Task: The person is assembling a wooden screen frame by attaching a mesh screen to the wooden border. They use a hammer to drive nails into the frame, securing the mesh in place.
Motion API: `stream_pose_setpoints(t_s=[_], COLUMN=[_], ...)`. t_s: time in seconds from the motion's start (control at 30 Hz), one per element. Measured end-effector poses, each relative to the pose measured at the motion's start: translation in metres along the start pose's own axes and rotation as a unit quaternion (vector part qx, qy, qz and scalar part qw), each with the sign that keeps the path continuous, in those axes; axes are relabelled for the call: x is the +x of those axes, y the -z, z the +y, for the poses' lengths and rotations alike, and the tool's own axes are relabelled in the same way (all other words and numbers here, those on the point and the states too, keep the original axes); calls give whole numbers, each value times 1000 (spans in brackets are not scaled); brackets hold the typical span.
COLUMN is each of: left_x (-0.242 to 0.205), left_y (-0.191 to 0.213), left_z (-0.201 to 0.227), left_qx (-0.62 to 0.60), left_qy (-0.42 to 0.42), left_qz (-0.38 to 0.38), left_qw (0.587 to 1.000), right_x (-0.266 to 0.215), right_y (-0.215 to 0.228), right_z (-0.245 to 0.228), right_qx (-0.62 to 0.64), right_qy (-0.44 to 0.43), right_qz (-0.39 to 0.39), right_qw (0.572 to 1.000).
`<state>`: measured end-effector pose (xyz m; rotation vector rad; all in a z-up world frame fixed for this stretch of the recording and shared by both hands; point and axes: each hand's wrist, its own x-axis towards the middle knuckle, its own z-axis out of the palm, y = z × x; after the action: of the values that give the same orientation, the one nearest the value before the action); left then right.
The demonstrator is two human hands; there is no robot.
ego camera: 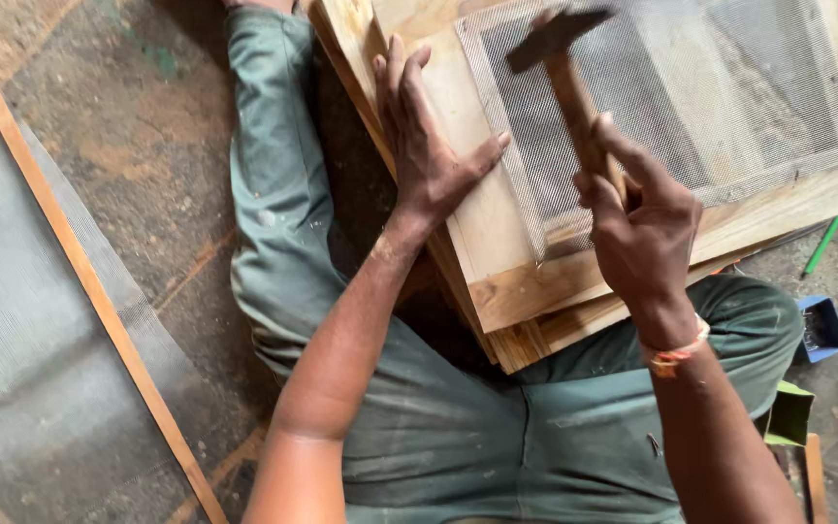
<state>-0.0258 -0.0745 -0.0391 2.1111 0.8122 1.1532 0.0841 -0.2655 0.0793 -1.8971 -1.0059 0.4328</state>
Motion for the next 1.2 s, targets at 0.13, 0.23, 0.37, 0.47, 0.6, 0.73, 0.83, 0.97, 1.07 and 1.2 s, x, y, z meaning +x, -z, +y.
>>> stream_pose_setpoints(t_s=[0.13, 0.23, 0.37, 0.47, 0.6, 0.73, 0.83, 0.97, 1.07, 1.2], left_x=[3, 4, 5, 9, 4, 8, -1, 3, -7, 2], left_y=[1, 1, 2, 1, 2, 3, 2, 2, -2, 2], left_z=[4, 5, 7, 7, 8, 8, 7, 4, 1, 6], left_qx=[-14, -5, -4, 1, 8, -8, -2, -11, -73, -87], left_qy=[7, 21, 4, 19, 13, 2, 14, 20, 47, 76], left_qz=[-5, -10, 4, -1, 1, -1, -11, 2, 20, 27], left_qw=[1000, 1000, 1000, 1000, 1000, 1000, 1000, 1000, 996, 993], right_x=[-1, -1, -1, 0, -1, 1, -6, -4, -11, -15], right_y=[0, -2, -3, 1, 2, 3, 2, 2, 1, 6], right_z=[-3, -6, -7, -2, 6, 7, 6, 0, 5, 2], right_qx=[-143, -224, -415, -305, -334, -311, -332, -321, -302, -306], right_qy=[110, 158, 82, 169, 165, 211, 189, 116, 203, 137], right_qz=[1, 49, -17, 67, 35, 77, 37, 40, 73, 35], right_qw=[984, 961, 906, 935, 927, 923, 923, 939, 929, 942])
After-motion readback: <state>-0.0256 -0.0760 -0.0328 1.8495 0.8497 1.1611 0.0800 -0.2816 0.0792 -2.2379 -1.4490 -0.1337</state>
